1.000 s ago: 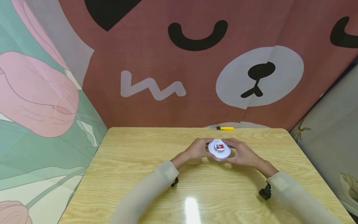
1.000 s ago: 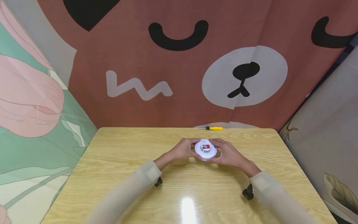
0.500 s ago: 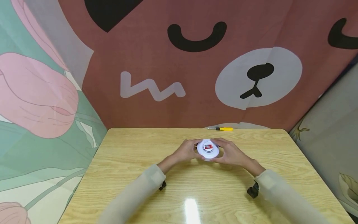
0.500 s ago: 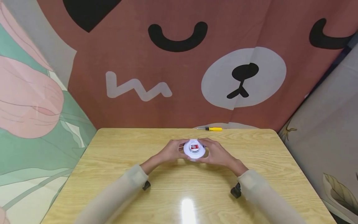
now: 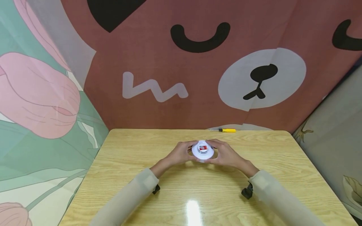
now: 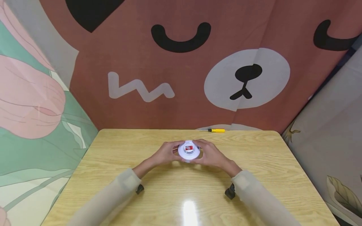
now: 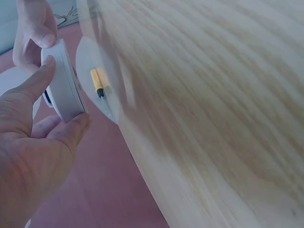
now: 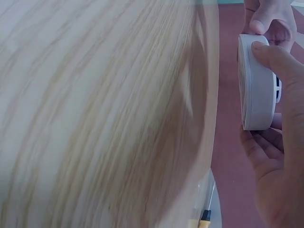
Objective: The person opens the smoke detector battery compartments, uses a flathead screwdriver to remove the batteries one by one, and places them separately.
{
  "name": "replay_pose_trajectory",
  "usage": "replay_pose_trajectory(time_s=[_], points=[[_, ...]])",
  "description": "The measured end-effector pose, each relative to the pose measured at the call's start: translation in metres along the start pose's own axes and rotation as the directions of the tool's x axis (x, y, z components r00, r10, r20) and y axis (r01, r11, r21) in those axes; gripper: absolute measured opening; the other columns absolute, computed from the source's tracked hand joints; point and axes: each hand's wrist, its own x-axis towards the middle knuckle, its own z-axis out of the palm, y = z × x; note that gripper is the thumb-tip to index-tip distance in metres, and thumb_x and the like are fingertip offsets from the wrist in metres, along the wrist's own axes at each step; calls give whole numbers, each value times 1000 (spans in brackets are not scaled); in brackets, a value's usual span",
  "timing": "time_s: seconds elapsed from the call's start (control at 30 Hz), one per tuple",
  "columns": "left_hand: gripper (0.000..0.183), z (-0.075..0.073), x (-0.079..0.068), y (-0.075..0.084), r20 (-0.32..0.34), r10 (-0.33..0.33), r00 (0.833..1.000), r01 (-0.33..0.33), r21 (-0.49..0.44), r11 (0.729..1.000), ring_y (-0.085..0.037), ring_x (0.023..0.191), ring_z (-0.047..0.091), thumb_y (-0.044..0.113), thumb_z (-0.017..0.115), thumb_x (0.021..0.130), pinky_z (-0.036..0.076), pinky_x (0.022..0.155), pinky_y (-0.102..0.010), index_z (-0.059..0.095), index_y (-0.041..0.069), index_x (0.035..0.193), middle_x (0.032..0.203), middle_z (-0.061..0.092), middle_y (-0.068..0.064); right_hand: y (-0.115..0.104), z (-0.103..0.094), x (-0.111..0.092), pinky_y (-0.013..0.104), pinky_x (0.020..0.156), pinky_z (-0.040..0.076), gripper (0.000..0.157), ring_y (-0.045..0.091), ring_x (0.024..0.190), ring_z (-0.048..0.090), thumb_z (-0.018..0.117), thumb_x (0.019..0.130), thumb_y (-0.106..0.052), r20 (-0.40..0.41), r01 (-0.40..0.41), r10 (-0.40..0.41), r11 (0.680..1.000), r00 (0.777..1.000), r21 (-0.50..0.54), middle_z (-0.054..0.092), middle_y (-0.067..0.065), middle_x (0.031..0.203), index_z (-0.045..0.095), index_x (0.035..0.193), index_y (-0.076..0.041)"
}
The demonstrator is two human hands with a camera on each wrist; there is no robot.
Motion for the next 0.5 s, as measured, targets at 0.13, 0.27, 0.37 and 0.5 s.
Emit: replay_pose_trajectory(time_s=[0.13, 0.27, 0.37, 0.5], points=[[84, -2, -2, -2, 4, 21, 1000, -21, 32, 999, -28, 135, 61, 8, 95, 79, 52, 108, -25, 54, -4, 151, 151, 60, -17, -3, 2, 3, 50, 98, 60, 86, 35, 121, 68, 96, 77, -38, 19, -51, 50, 998, 999, 28, 68, 20, 136, 62, 142, 7], [83, -3, -4, -4, -6, 50, 999, -49, 107, 993, -27, 134, 63, 10, 97, 77, 52, 109, -30, 57, -1, 149, 149, 62, -15, -5, 5, 5, 47, 97, 60, 84, 31, 120, 70, 93, 81, -44, 48, -117, 115, 991, 992, 58, 70, 18, 135, 63, 143, 5], [82, -3, -4, -5, -11, 69, 998, -67, 151, 986, -27, 130, 65, 10, 97, 76, 54, 107, -32, 59, -1, 148, 147, 64, -16, -3, 7, 6, 42, 95, 62, 84, 27, 115, 73, 91, 83, -47, 66, -159, 153, 983, 986, 95, 71, 18, 133, 63, 142, 5], [78, -3, -4, -6, -27, 87, 996, -81, 178, 981, -28, 127, 66, 7, 96, 77, 57, 103, -30, 61, -1, 146, 146, 64, -18, -1, 8, 7, 36, 90, 63, 80, 26, 110, 75, 90, 84, -44, 76, -206, 195, 962, 978, 179, 72, 21, 131, 64, 141, 6]])
